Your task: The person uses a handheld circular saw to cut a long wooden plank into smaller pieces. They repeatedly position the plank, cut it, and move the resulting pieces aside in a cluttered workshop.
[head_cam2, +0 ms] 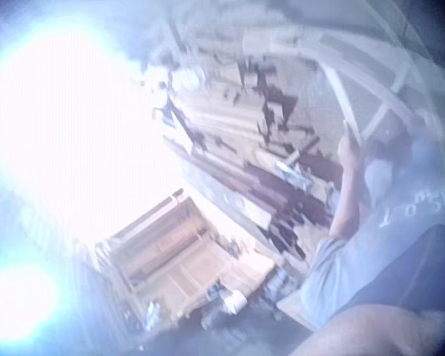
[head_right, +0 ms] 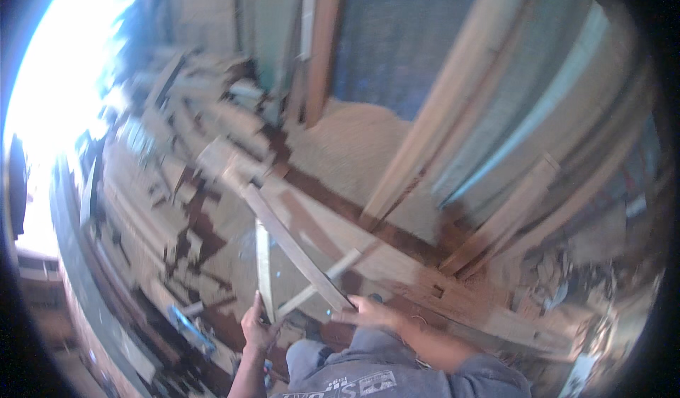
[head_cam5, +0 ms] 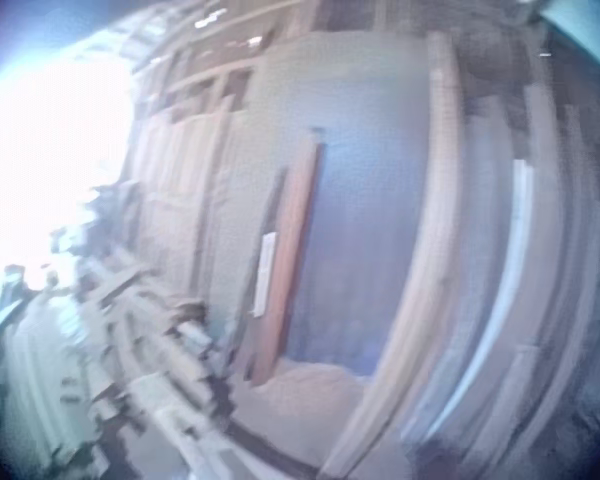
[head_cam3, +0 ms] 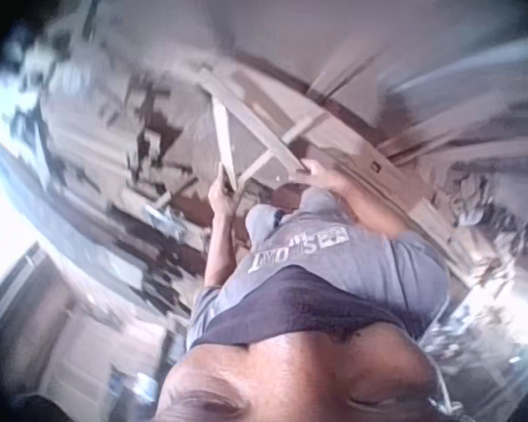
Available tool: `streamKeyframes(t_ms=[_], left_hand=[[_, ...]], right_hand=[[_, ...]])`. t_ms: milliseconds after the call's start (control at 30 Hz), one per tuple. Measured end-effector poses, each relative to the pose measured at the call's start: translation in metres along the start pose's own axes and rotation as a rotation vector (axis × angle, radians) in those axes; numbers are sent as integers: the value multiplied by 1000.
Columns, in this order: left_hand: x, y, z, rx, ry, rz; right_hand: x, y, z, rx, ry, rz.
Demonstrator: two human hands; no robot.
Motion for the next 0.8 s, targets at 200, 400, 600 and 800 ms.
streamKeyframes(t_ms=[200,400,600,800], left_hand=[[78,123,208,480,119,-343],[145,333,394,458,22,-473],[139,546,475,290,144,72],[193,627,553,283,-147,55]], right_hand=[[-76,-169,45,-134,162,917],[-76,-313,185,-113,549,1319],[-30,-343,264,-53,544,1573],[64,-368,261,27,746,1866]])
Point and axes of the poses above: each hand's wrist, its own y-axis towards the middle knuckle, its own x-axis out of the palm, z = x × y, the point moved 8 cm from there along y, towards the middle knuckle, and after that the axes turned 12 degrees about -z, right-handed, at the moved point
